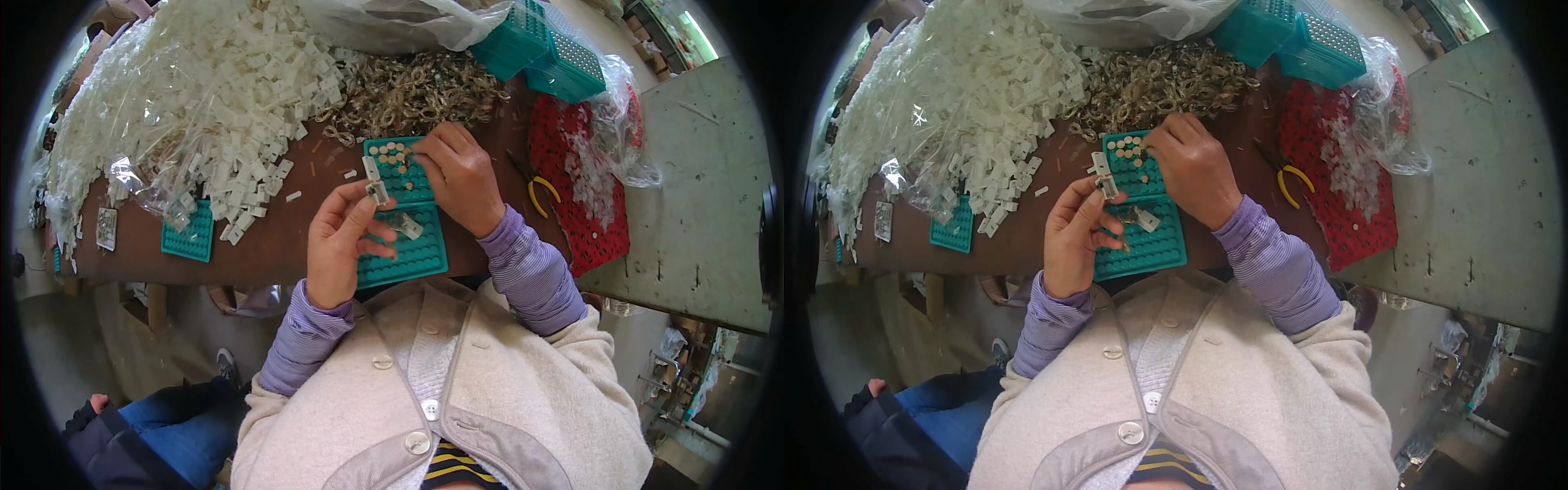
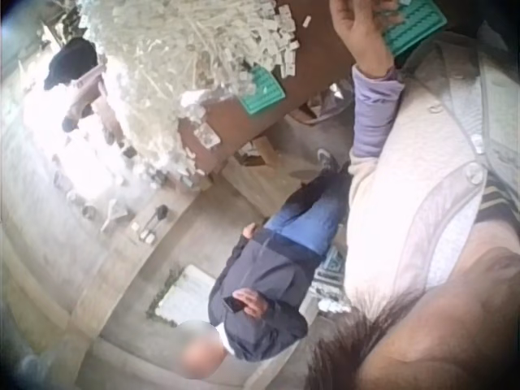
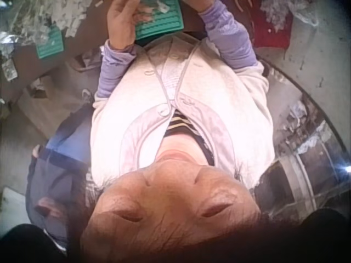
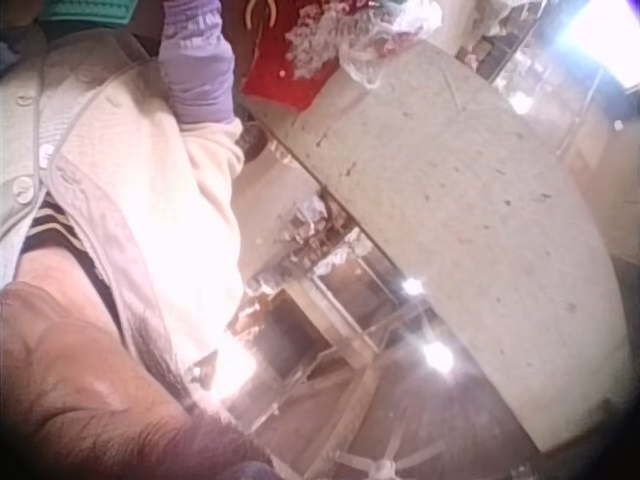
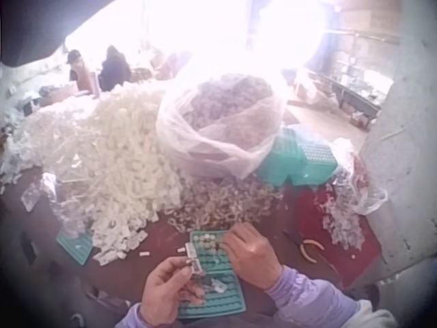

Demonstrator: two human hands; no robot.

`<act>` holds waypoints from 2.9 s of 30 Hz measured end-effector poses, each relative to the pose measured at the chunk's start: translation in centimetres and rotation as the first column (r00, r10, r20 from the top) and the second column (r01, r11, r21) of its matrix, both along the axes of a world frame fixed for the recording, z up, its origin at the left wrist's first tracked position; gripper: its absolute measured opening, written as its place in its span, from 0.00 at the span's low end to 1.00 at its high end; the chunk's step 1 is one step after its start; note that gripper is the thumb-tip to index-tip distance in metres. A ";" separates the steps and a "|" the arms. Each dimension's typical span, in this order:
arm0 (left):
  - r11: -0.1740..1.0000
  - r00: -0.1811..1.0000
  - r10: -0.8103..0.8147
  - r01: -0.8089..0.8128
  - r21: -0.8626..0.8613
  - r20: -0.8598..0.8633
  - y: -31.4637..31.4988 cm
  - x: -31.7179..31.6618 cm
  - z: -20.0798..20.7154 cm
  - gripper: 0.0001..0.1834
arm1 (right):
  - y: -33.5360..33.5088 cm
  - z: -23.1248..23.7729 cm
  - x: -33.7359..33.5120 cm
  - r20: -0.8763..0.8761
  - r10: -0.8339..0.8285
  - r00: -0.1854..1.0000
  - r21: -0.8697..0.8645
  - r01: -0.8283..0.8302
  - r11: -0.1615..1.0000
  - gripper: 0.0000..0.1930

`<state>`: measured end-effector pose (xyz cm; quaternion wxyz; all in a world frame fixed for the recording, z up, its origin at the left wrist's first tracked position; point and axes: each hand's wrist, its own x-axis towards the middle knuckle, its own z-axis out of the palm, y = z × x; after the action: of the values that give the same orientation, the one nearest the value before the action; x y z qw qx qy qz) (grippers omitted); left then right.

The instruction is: The person assembles small electronic modules by inserting metal pins into white plastic housings and placing round components into a green tray. They repeatedly test each unit with a red light indicator and place finished units into the tray.

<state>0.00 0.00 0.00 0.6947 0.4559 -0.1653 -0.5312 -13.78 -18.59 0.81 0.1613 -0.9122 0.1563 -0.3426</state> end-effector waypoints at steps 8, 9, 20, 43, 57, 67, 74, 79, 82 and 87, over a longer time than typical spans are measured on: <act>1.000 0.997 0.031 -0.031 0.004 -0.064 -0.1 -0.5 0.0 0.19 | 0.3 0.5 -0.4 -0.038 0.084 0.996 -0.101 -0.088 0.991 0.07; 0.999 0.998 0.035 -0.035 -0.001 -0.049 0.0 -0.7 0.1 0.19 | 0.5 0.8 -0.4 0.016 0.098 0.995 -0.059 -0.097 0.994 0.07; 0.983 0.959 0.018 0.034 -0.179 0.282 -0.6 -3.3 0.9 0.20 | 4.9 3.0 -3.2 0.245 0.123 0.962 0.096 -0.151 0.984 0.10; 0.999 0.978 0.018 -0.023 0.024 0.206 0.1 -1.9 0.8 0.13 | 3.9 0.9 -0.8 0.039 0.005 0.999 0.130 -0.010 0.991 0.10; 0.980 0.970 -0.171 0.186 -0.076 0.173 -0.4 -3.4 1.6 0.17 | 6.2 2.0 -3.8 0.470 0.052 0.881 0.162 -0.144 0.976 0.15; 0.990 0.975 -0.103 0.119 -0.071 0.198 -0.2 -3.5 1.4 0.14 | 6.7 1.6 -3.1 0.399 0.018 0.917 0.143 -0.082 0.986 0.15; 0.996 0.959 -0.048 0.069 -0.065 0.279 -0.4 -3.3 0.7 0.13 | 7.0 1.7 -3.7 0.300 0.072 0.951 0.110 -0.110 0.988 0.13; 0.993 0.952 -0.107 0.114 -0.008 0.288 -0.3 -3.1 0.9 0.15 | 6.9 2.1 -3.8 0.414 -0.171 0.894 0.545 -0.093 0.834 0.15; 0.983 0.926 -0.181 0.173 0.053 0.331 -0.6 -3.0 1.5 0.16 | 5.9 2.2 -4.4 0.253 -0.108 0.961 0.370 0.007 0.929 0.12; 0.973 0.937 -0.231 0.228 0.042 0.263 -0.8 -3.2 2.4 0.17 | 5.9 2.0 -5.2 0.288 -0.147 0.946 0.270 0.067 0.961 0.11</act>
<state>-3.24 -0.80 2.40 0.5969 0.5045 -0.3063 -0.5435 -18.97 -12.72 2.78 0.2813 -0.8098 0.2221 -0.4645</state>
